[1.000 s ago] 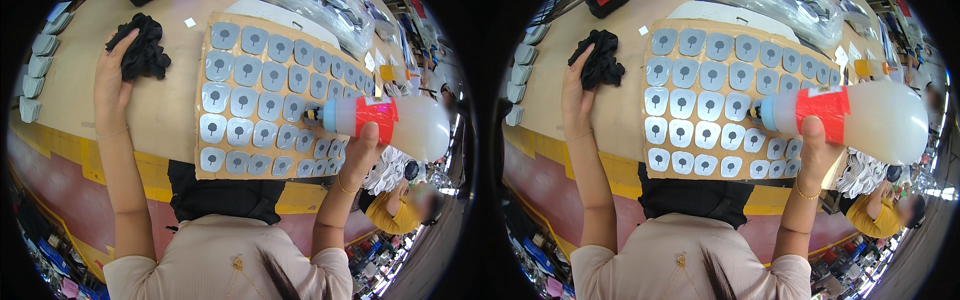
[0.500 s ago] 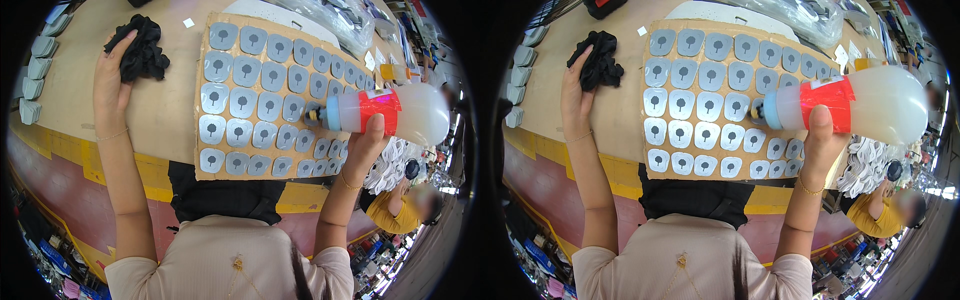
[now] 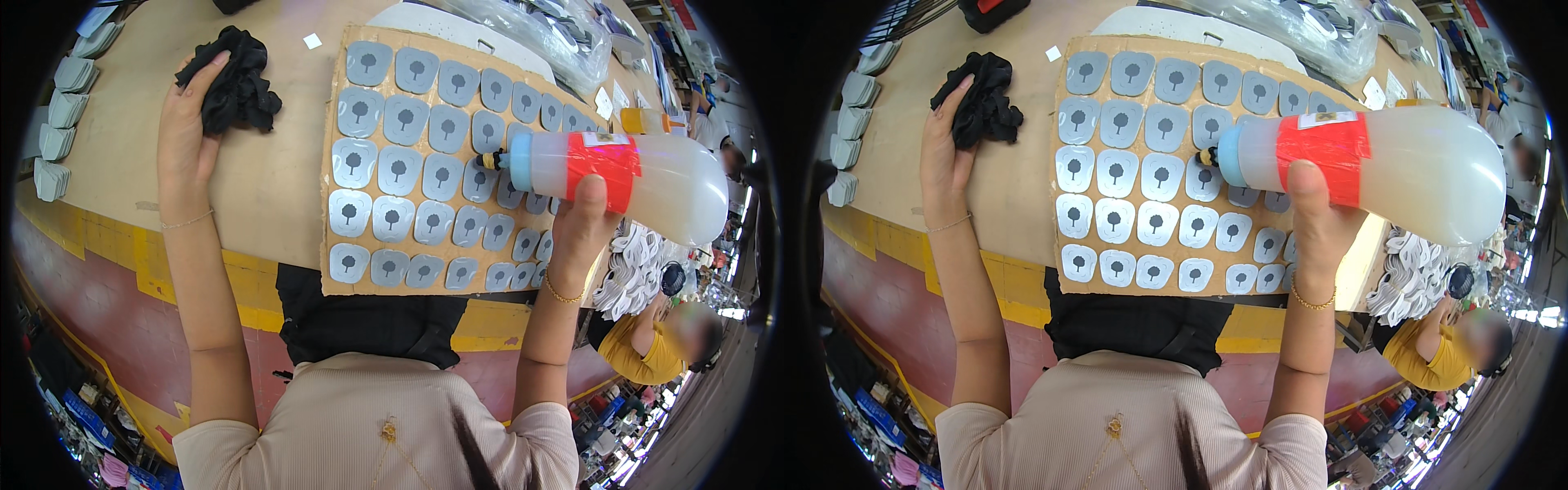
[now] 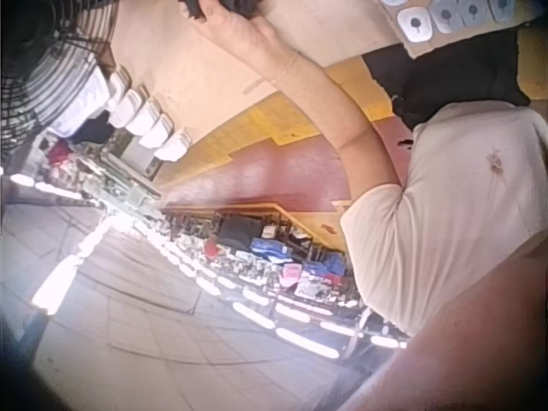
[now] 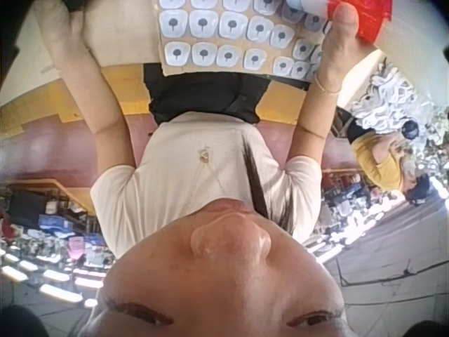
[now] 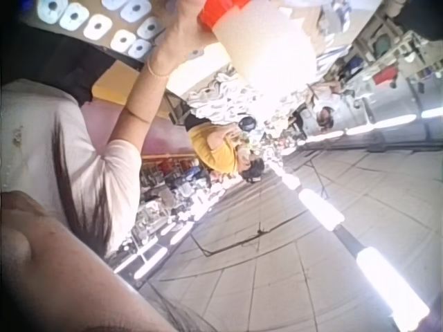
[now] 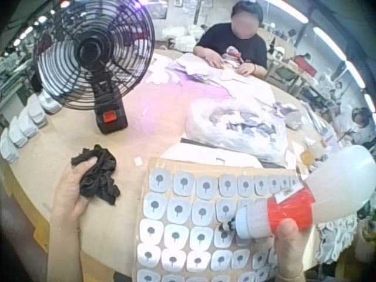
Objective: The person uses a squeeze bottle to apply a small amount of liquid to the center of each gray square on a cardboard sheet. The person holds a black cloth in the left hand throughout the task.
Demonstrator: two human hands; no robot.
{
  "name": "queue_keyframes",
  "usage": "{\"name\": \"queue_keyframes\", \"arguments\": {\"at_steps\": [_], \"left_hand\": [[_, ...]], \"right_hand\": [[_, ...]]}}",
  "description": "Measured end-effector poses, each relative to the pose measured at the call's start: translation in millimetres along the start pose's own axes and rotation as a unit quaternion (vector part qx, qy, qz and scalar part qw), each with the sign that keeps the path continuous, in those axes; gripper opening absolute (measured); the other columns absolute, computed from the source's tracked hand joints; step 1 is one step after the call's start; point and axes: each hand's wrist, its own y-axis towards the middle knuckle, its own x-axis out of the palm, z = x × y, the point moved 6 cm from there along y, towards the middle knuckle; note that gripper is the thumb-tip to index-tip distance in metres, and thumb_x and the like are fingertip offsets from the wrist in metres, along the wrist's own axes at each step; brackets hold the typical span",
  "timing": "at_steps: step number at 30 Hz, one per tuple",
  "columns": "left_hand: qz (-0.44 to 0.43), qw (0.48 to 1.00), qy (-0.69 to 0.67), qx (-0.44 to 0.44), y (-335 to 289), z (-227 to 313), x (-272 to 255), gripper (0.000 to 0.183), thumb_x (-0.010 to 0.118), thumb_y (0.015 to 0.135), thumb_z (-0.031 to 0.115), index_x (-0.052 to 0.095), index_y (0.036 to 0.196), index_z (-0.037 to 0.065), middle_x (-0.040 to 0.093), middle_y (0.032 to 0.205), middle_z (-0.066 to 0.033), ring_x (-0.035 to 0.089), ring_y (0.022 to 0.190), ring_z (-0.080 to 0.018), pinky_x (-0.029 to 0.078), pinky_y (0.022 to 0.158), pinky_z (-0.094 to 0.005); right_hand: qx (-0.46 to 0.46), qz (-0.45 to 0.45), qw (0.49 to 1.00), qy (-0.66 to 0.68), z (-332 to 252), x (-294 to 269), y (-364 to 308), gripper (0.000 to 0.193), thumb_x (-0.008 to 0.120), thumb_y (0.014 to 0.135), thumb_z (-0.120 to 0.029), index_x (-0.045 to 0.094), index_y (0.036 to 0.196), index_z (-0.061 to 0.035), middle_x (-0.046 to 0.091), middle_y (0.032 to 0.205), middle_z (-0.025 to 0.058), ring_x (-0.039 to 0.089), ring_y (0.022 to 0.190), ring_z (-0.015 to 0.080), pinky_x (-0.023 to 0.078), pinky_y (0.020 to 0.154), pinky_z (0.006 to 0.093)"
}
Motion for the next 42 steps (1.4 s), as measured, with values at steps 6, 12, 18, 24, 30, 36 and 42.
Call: {"name": "queue_keyframes", "arguments": {"at_steps": [6, 12, 18, 24, 30, 36, 42], "left_hand": [[-0.002, 1.000, -0.002, -0.004, -0.1, -1.1, -1.1, 0.021, 0.052, 0.082, 0.007, 0.053, 0.101, -0.003, 0.058, 0.099, -0.0091, 0.058, 0.087, -0.0149, 0.047, 0.075, -0.0254], [-0.016, 1.000, -0.001, 0.002, -1.3, 0.9, 1.9, 0.022, 0.052, 0.082, 0.007, 0.053, 0.101, -0.003, 0.058, 0.099, -0.0096, 0.058, 0.087, -0.0150, 0.047, 0.075, -0.0253], [-0.003, 1.000, -0.002, 0.008, -1.2, 1.2, 1.7, 0.020, 0.057, 0.079, 0.010, 0.052, 0.097, 0.001, 0.059, 0.088, -0.0061, 0.058, 0.077, -0.0113, 0.046, 0.071, -0.0230], [-0.013, 1.000, -0.004, 0.014, -1.4, 1.7, 2.3, 0.020, 0.057, 0.079, 0.009, 0.052, 0.097, 0.001, 0.059, 0.088, -0.0050, 0.057, 0.079, -0.0106, 0.045, 0.071, -0.0225], [-0.013, 1.000, -0.015, 0.010, -0.5, 1.2, 2.7, 0.021, 0.058, 0.079, 0.009, 0.051, 0.098, 0.002, 0.058, 0.088, -0.0048, 0.058, 0.078, -0.0109, 0.045, 0.070, -0.0224], [-0.016, 1.000, -0.016, 0.006, -0.3, -0.7, -0.1, 0.020, 0.058, 0.079, 0.008, 0.051, 0.097, 0.002, 0.059, 0.088, -0.0047, 0.058, 0.078, -0.0106, 0.046, 0.069, -0.0223], [-0.015, 1.000, -0.011, 0.009, -1.8, 0.3, 0.4, 0.018, 0.058, 0.079, 0.008, 0.052, 0.095, 0.003, 0.059, 0.087, -0.0043, 0.058, 0.078, -0.0105, 0.046, 0.070, -0.0222]], "right_hand": [[0.004, 0.032, 0.988, 0.152, -4.4, -6.9, 4.5, 0.068, 0.064, 0.072, -0.042, 0.035, 0.119, -0.0028, 0.050, 0.110, 0.0105, 0.052, 0.100, 0.0216, 0.045, 0.085, 0.0355], [-0.013, -0.022, 0.999, -0.038, -2.9, -3.3, -9.2, 0.075, 0.069, 0.068, -0.039, 0.031, 0.121, -0.0010, 0.048, 0.108, 0.0120, 0.053, 0.096, 0.0222, 0.047, 0.082, 0.0356], [0.004, -0.023, 1.000, -0.006, -9.9, 14.6, -9.1, 0.066, 0.076, 0.062, -0.036, 0.047, 0.108, 0.0004, 0.056, 0.093, 0.0072, 0.055, 0.083, 0.0143, 0.045, 0.076, 0.0279], [0.052, -0.069, 0.994, 0.062, 0.0, 5.5, -6.3, 0.078, 0.065, 0.067, -0.051, 0.033, 0.119, -0.0015, 0.049, 0.104, 0.0135, 0.055, 0.091, 0.0236, 0.048, 0.079, 0.0407], [0.013, -0.074, 0.997, -0.026, -7.2, 10.0, -15.5, 0.081, 0.066, 0.064, -0.054, 0.034, 0.114, 0.0013, 0.049, 0.101, 0.0130, 0.057, 0.088, 0.0263, 0.051, 0.073, 0.0404], [0.009, -0.113, 0.993, -0.016, -11.1, 31.7, -31.5, 0.082, 0.068, 0.060, -0.056, 0.037, 0.108, 0.0033, 0.049, 0.097, 0.0140, 0.059, 0.082, 0.0291, 0.052, 0.070, 0.0385], [0.012, -0.103, 0.995, 0.009, -13.1, 45.0, -37.1, 0.080, 0.067, 0.062, -0.056, 0.038, 0.108, 0.0023, 0.049, 0.099, 0.0138, 0.059, 0.084, 0.0292, 0.051, 0.071, 0.0385]]}}
